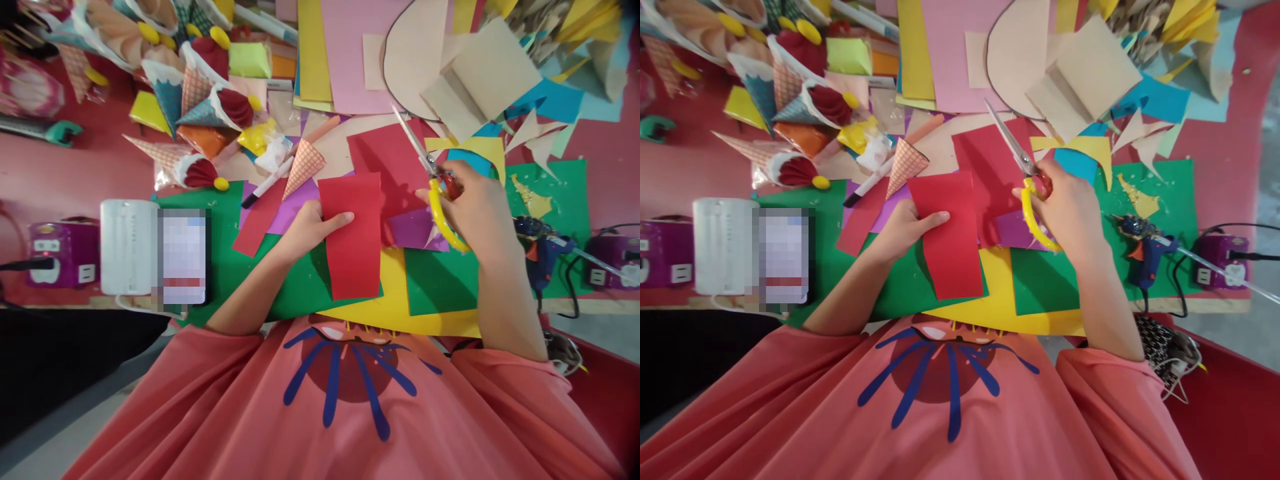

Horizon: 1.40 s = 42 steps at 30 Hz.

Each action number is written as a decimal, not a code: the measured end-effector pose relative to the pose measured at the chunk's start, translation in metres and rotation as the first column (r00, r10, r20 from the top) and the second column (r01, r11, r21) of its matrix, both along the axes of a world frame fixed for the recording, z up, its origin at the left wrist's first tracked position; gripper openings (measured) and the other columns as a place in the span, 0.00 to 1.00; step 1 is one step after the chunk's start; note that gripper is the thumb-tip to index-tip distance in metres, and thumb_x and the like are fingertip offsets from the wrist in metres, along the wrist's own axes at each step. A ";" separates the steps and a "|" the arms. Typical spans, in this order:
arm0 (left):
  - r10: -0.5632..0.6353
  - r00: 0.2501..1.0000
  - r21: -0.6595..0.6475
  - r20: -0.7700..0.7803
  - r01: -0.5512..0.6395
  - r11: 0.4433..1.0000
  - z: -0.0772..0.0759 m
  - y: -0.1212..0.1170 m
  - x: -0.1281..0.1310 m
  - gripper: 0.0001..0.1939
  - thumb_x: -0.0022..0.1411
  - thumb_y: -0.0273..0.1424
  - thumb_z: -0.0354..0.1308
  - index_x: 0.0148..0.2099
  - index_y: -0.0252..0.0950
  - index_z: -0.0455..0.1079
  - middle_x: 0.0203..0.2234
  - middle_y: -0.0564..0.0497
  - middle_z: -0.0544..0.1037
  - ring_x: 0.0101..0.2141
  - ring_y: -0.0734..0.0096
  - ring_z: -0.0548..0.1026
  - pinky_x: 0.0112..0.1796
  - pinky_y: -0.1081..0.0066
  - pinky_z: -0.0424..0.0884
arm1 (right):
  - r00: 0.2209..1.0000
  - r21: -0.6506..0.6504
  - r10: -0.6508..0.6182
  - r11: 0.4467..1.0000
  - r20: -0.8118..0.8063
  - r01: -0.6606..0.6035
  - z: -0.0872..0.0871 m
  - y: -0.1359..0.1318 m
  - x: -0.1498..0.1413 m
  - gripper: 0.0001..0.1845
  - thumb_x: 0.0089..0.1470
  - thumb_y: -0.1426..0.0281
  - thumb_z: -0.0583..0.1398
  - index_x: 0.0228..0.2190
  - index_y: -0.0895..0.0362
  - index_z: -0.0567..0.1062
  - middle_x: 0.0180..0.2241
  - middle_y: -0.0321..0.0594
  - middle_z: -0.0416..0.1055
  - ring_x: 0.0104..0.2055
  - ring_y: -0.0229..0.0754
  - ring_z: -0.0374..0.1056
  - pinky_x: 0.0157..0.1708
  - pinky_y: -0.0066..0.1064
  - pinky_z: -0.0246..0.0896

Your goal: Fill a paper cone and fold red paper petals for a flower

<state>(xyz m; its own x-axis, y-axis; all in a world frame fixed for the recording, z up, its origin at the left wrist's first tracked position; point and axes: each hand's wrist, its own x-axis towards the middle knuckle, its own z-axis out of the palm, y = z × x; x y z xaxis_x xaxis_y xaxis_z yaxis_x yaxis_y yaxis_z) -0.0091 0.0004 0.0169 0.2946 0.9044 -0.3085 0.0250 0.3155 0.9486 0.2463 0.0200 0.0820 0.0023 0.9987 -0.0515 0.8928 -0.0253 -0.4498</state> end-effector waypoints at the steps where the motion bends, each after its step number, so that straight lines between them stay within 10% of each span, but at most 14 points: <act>1: 0.007 1.000 -0.002 0.001 -0.007 1.000 0.000 0.000 0.000 0.23 0.52 0.46 0.66 0.42 0.33 0.74 0.39 0.45 0.82 0.39 0.57 0.81 0.36 0.65 0.81 | 0.999 0.023 0.008 1.000 0.048 -0.009 -0.006 0.003 -0.001 0.17 0.52 0.58 0.64 0.42 0.52 0.75 0.26 0.37 0.71 0.29 0.41 0.66 0.30 0.33 0.59; 7: 0.007 0.999 -0.011 0.042 -0.006 1.000 -0.002 0.000 0.002 0.22 0.52 0.45 0.66 0.41 0.32 0.74 0.34 0.46 0.83 0.37 0.59 0.82 0.33 0.68 0.80 | 0.996 0.089 0.017 0.996 0.093 -0.025 -0.030 0.020 0.005 0.28 0.50 0.73 0.64 0.53 0.54 0.67 0.49 0.49 0.73 0.51 0.56 0.70 0.50 0.51 0.65; 13: 0.045 0.991 -0.016 0.125 -0.043 0.999 -0.003 0.001 0.005 0.23 0.54 0.49 0.63 0.40 0.33 0.74 0.31 0.48 0.82 0.31 0.64 0.81 0.33 0.70 0.80 | 0.995 0.263 0.094 0.960 0.024 -0.097 -0.018 0.008 0.002 0.11 0.58 0.69 0.58 0.44 0.52 0.72 0.49 0.48 0.73 0.55 0.55 0.66 0.55 0.53 0.60; 16: 0.035 0.993 -0.003 0.115 -0.035 0.999 -0.003 0.000 0.006 0.24 0.54 0.51 0.62 0.39 0.32 0.74 0.30 0.49 0.82 0.30 0.66 0.81 0.32 0.71 0.79 | 0.954 0.240 0.164 0.965 -0.251 -0.103 -0.019 -0.002 -0.015 0.08 0.60 0.63 0.57 0.37 0.53 0.73 0.41 0.44 0.75 0.45 0.48 0.71 0.44 0.42 0.68; 22: -0.149 0.989 0.023 -0.015 0.149 0.989 0.000 -0.001 0.008 0.27 0.54 0.54 0.60 0.35 0.31 0.74 0.28 0.48 0.81 0.31 0.67 0.80 0.30 0.75 0.76 | 0.597 -0.129 0.021 0.970 -0.802 -0.208 -0.051 -0.009 -0.049 0.24 0.49 0.46 0.62 0.23 0.53 0.64 0.18 0.29 0.65 0.17 0.35 0.63 0.16 0.28 0.56; 29: -0.135 0.989 -0.017 0.060 0.137 0.990 0.002 -0.001 0.010 0.23 0.52 0.51 0.63 0.31 0.33 0.70 0.24 0.53 0.76 0.29 0.73 0.76 0.30 0.75 0.72 | 0.507 -0.067 -0.060 0.998 -0.860 0.004 -0.063 -0.008 -0.039 0.26 0.49 0.48 0.64 0.21 0.52 0.57 0.12 0.23 0.54 0.09 0.29 0.52 0.09 0.25 0.39; 42: -0.046 0.989 0.139 -0.138 0.065 0.988 0.005 0.006 0.004 0.13 0.55 0.35 0.59 0.25 0.37 0.60 0.14 0.61 0.60 0.14 0.85 0.58 0.17 0.80 0.52 | 0.452 0.045 -0.085 0.962 -0.888 0.270 -0.064 0.000 -0.028 0.21 0.58 0.48 0.54 0.26 0.50 0.69 0.20 0.31 0.67 0.13 0.33 0.59 0.11 0.29 0.47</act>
